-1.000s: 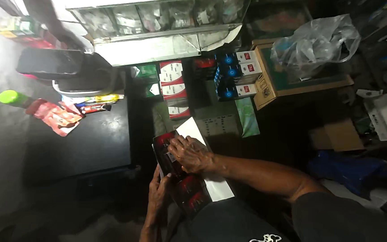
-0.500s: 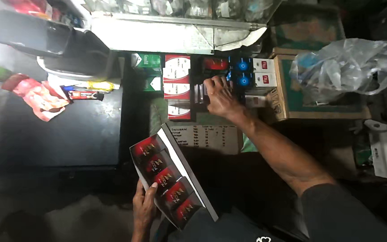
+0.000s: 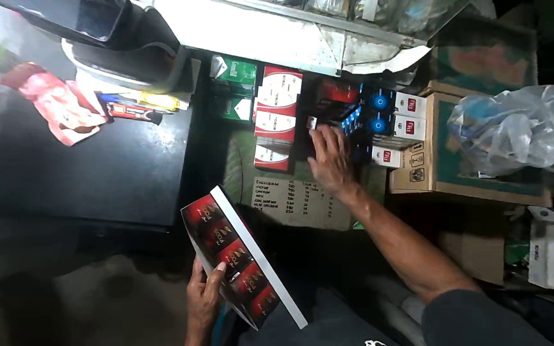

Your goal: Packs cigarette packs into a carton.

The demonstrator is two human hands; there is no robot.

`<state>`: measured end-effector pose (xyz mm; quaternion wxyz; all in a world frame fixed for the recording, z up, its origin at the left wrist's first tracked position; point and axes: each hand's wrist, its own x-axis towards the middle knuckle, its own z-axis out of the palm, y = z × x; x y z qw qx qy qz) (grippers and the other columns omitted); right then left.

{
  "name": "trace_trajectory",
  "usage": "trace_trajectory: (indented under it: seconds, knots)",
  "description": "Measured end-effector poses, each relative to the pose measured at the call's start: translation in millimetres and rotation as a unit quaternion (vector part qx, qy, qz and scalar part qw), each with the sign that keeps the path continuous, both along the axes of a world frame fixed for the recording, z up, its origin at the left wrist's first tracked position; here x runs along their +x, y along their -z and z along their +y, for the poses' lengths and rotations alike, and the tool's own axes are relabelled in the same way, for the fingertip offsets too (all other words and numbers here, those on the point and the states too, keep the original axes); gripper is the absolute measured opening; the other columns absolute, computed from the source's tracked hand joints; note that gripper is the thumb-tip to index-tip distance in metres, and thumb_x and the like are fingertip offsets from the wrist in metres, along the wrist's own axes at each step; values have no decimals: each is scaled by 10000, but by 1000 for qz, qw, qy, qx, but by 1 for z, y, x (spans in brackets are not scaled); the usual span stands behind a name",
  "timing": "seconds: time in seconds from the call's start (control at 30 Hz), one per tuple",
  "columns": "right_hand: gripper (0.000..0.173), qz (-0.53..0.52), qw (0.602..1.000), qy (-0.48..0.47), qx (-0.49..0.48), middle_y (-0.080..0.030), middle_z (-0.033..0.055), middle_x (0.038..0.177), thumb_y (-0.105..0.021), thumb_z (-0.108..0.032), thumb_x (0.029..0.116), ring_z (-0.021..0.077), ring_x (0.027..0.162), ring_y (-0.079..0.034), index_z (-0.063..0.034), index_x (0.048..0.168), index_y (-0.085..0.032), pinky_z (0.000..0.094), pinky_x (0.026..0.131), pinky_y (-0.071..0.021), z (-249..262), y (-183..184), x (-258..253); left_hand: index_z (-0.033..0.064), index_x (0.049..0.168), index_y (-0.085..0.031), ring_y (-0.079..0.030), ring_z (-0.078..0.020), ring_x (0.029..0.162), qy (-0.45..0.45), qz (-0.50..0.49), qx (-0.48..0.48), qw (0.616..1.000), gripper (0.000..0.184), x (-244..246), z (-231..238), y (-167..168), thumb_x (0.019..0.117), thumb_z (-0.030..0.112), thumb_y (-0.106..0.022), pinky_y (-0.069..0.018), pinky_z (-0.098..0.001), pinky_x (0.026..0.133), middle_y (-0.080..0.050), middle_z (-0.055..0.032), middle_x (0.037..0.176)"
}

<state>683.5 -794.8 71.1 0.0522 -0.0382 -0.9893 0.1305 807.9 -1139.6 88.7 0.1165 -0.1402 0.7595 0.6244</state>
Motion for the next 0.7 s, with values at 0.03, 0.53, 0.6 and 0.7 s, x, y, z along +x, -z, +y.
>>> trace_trajectory:
  seconds: [0.03, 0.53, 0.6, 0.7]
  knots:
    - [482, -13, 1000, -13, -11, -545, 268, 1436, -698, -110, 932, 493, 1360, -476, 6, 1388, -591, 625, 1112, -403, -5, 3, 16, -137, 1445, -395, -639, 17, 1098, 6, -5, 11, 1000, 607, 0, 1, -1, 906, 96, -551, -530, -163, 948, -635, -111, 1300]
    - [335, -30, 988, 11, -151, -677, 252, 1204, -572, -147, 1031, 355, 1085, -688, 61, 1287, -631, 495, 964, -554, -13, -39, -15, -108, 1445, -436, -642, 0, 1075, 52, -33, 20, 998, 525, -8, 10, 5, 986, 127, -537, -531, -168, 930, -634, -134, 1298]
    - [285, 75, 967, -100, -222, -700, 189, 1120, -569, -132, 1029, 203, 988, -706, 63, 1222, -646, 340, 891, -592, -51, -99, 11, -99, 1466, -416, -659, -6, 1051, 60, -47, 23, 997, 523, -11, 9, 5, 1012, 135, -529, -546, -178, 917, -653, -132, 1272]
    - [232, 58, 888, -301, -342, -734, 158, 1083, -577, -85, 986, 182, 1045, -704, 66, 1109, -704, 324, 945, -586, -121, -138, 53, -83, 1498, -386, -661, -14, 1033, 85, -77, 18, 993, 541, -19, 11, 3, 1030, 167, -493, -543, -204, 918, -659, -147, 1259]
